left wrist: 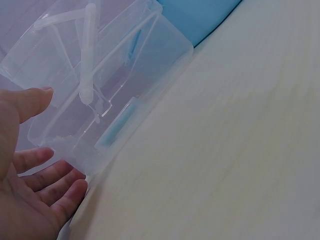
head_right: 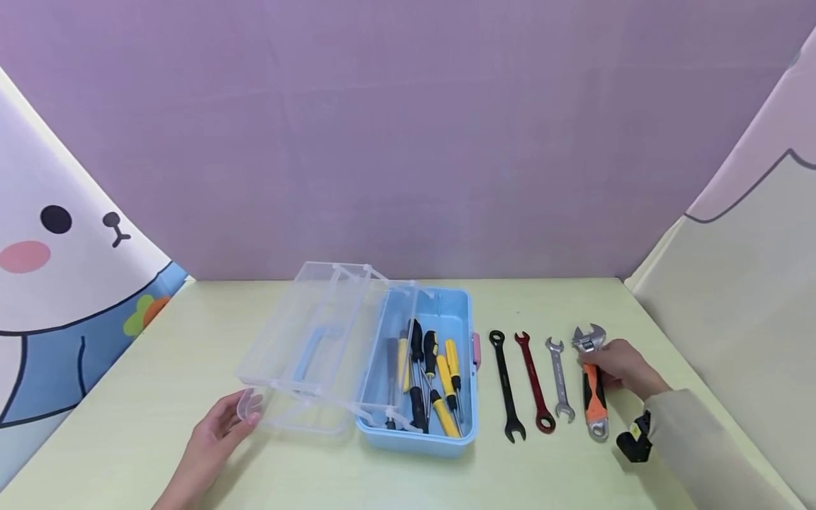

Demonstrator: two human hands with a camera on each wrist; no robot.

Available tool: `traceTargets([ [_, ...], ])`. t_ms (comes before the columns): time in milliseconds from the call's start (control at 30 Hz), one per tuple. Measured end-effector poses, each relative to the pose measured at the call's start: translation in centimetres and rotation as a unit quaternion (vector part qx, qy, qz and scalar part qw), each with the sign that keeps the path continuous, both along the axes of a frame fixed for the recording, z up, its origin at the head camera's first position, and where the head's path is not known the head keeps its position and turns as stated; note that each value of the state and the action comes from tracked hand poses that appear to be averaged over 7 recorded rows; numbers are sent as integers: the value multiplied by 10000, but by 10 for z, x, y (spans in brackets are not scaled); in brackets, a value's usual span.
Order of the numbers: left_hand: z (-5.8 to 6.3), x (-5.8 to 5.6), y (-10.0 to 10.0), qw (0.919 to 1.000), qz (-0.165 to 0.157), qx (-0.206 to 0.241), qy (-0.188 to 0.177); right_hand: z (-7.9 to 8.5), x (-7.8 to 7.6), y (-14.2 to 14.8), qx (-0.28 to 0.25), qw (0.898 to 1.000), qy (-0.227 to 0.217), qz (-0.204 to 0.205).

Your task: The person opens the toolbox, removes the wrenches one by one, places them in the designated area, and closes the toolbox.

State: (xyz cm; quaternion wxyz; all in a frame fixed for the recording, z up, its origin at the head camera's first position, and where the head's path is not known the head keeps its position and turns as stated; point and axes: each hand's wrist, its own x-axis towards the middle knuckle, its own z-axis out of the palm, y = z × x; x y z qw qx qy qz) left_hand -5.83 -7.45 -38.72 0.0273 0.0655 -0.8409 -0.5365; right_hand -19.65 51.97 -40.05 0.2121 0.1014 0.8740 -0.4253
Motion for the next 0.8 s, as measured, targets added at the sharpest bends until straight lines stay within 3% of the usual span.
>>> traceTargets([
  [267, 0, 1, 0, 10000, 7, 44, 19, 2, -4, 0, 789, 9968, 15, 155],
  [500, -1, 1, 1, 9999, 11, 108, 54, 3, -4, 6, 730, 9956, -435, 406],
  [800, -1, 1, 2, 9998, 108, 105, 97, 9, -13, 6, 928, 9921, -517, 664],
])
